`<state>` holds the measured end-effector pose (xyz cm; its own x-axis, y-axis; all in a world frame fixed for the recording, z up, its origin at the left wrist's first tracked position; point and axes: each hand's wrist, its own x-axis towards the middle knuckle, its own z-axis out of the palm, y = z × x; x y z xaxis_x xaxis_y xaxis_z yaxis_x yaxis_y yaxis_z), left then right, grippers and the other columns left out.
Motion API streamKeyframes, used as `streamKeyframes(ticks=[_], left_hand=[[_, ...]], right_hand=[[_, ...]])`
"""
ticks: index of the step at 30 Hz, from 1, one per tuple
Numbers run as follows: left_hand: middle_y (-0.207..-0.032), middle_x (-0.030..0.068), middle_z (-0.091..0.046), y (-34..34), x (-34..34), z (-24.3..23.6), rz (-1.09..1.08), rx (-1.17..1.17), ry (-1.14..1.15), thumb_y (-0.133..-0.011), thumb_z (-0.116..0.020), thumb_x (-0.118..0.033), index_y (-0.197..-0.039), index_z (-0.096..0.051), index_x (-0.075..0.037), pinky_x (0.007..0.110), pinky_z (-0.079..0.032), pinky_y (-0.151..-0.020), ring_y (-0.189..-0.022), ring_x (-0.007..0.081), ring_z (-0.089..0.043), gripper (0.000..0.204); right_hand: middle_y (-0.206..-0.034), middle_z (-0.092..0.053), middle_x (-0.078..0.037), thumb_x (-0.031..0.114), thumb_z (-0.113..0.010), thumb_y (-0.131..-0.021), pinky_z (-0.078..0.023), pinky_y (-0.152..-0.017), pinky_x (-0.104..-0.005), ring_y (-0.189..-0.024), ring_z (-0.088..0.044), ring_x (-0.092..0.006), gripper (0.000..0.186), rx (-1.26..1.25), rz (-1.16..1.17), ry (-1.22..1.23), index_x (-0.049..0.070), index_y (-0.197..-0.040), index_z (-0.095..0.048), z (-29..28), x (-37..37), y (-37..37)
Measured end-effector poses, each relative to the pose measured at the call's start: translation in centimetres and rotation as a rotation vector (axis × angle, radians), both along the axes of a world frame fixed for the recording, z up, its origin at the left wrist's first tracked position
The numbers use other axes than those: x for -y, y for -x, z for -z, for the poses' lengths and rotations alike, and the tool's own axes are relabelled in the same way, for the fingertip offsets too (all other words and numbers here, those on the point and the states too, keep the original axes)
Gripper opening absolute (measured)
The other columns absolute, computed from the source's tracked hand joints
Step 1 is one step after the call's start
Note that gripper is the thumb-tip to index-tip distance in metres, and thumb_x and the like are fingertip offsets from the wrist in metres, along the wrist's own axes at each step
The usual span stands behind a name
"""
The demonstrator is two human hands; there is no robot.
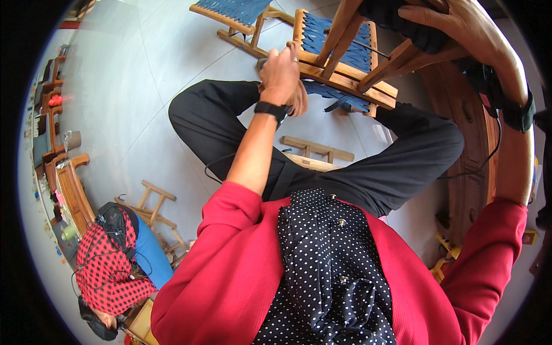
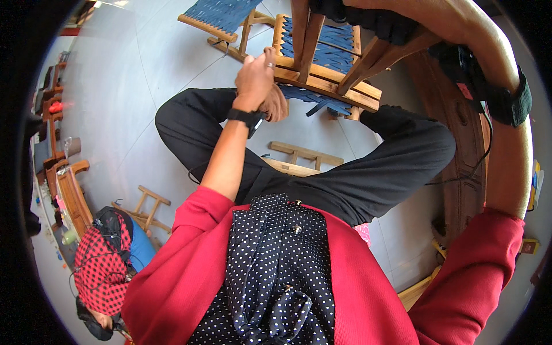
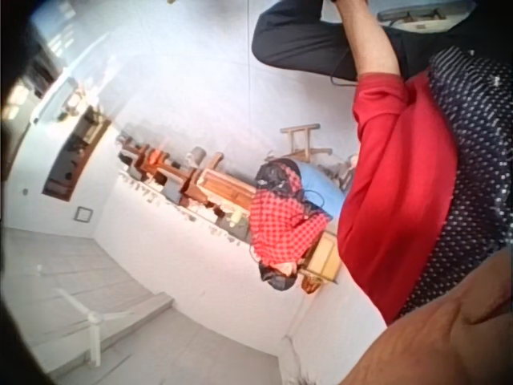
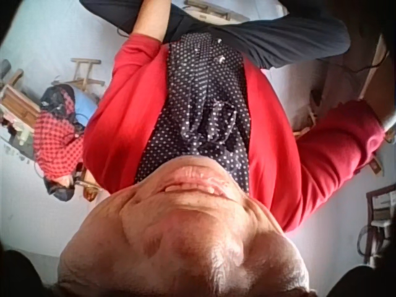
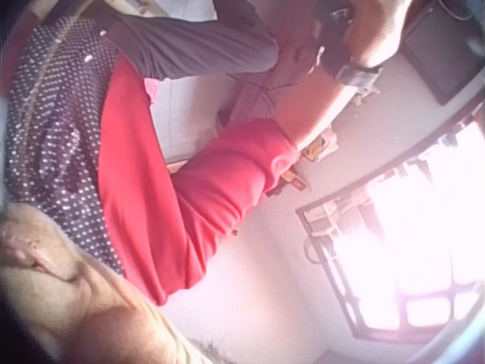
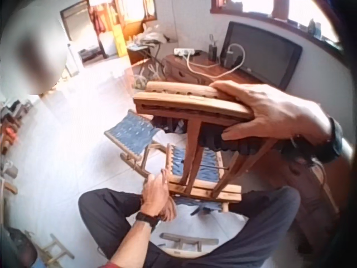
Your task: The person sits on the floor and uses a small tool to tighten or adjust parts of a wooden chair with blue woven seating. They repeatedly reposition the chair and work on different joints and edges throughout the clip.
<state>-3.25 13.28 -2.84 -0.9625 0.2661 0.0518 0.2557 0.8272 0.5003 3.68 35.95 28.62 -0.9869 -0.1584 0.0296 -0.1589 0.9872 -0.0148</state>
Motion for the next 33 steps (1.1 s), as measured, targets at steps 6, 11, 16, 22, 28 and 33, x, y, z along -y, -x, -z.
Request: streamKeyframes(ticks=[6, 11, 16, 22, 28, 33], left_hand=[[-0.104, 0.0157, -0.061, -1.3, -3.0, 1.7, 0.301, -0.061, 0.110, -0.092, -0.059, -0.018, -0.116, -0.063, -0.014, 0.054, -0.053, -0.078, -0.090, 0.0414, -0.065, 0.025], [-0.106, 0.0165, -0.062, 1.2, 0.8, -0.3, 0.339, -0.059, 0.212, -0.098, -0.056, -0.017, -0.110, -0.067, -0.008, 0.046, -0.056, -0.078, -0.094, 0.0370, -0.068, 0.019], [-0.106, 0.0171, -0.062, 0.1, 0.5, -0.8, 0.205, -0.090, 0.222, -0.098, -0.054, -0.017, -0.103, -0.068, -0.006, 0.047, -0.056, -0.076, -0.092, 0.0353, -0.068, 0.018], [-0.105, 0.0173, -0.062, -1.5, -0.6, -0.2, 0.240, -0.063, 0.077, -0.093, -0.058, -0.013, -0.097, -0.066, -0.006, 0.050, -0.055, -0.079, -0.095, 0.0378, -0.067, 0.011], [-0.109, 0.0174, -0.065, 2.0, 0.7, -2.0, 0.151, 0.034, 0.083, -0.093, -0.056, -0.012, -0.107, -0.066, -0.007, 0.050, -0.052, -0.089, -0.102, 0.0379, -0.066, 0.017], [-0.105, 0.0135, -0.070, 0.8, -2.4, -1.2, 0.250, 0.055, -0.124, -0.084, -0.061, -0.010, -0.108, -0.069, -0.013, 0.048, -0.052, -0.087, -0.103, 0.0387, -0.064, 0.026]], right_hand=[[-0.139, -0.054, -0.027, 0.049, -0.076, -0.082, -0.046, -0.105, -0.0399, -0.124, -0.057, -0.0371, 0.091, -0.077, -0.073, 0.034, 0.000, -0.150, -0.039, -0.3, 0.9, -1.3], [-0.137, -0.055, -0.027, 0.047, -0.078, -0.080, -0.046, -0.104, -0.0389, -0.123, -0.057, -0.0368, 0.091, -0.127, -0.073, 0.061, 0.000, -0.148, -0.041, -0.4, 1.8, -1.1], [-0.133, -0.058, -0.028, 0.044, -0.079, -0.079, -0.048, -0.102, -0.0379, -0.118, -0.061, -0.0376, 0.089, -0.158, -0.007, 0.015, -0.001, -0.146, -0.045, 0.3, 2.6, -0.7], [-0.133, -0.059, -0.028, 0.042, -0.079, -0.079, -0.049, -0.101, -0.0380, -0.116, -0.062, -0.0377, 0.085, -0.169, -0.107, 0.063, -0.002, -0.144, -0.047, -0.4, 3.0, -1.0], [-0.132, -0.060, -0.027, 0.040, -0.081, -0.078, -0.049, -0.101, -0.0383, -0.116, -0.062, -0.0375, 0.085, -0.269, -0.155, 0.059, -0.002, -0.144, -0.047, 0.2, 2.9, -0.2], [-0.130, -0.061, -0.026, 0.034, -0.083, -0.076, -0.050, -0.100, -0.0385, -0.117, -0.062, -0.0369, 0.084, -0.240, -0.154, 0.067, -0.003, -0.142, -0.048, -0.6, 3.0, -0.9]])
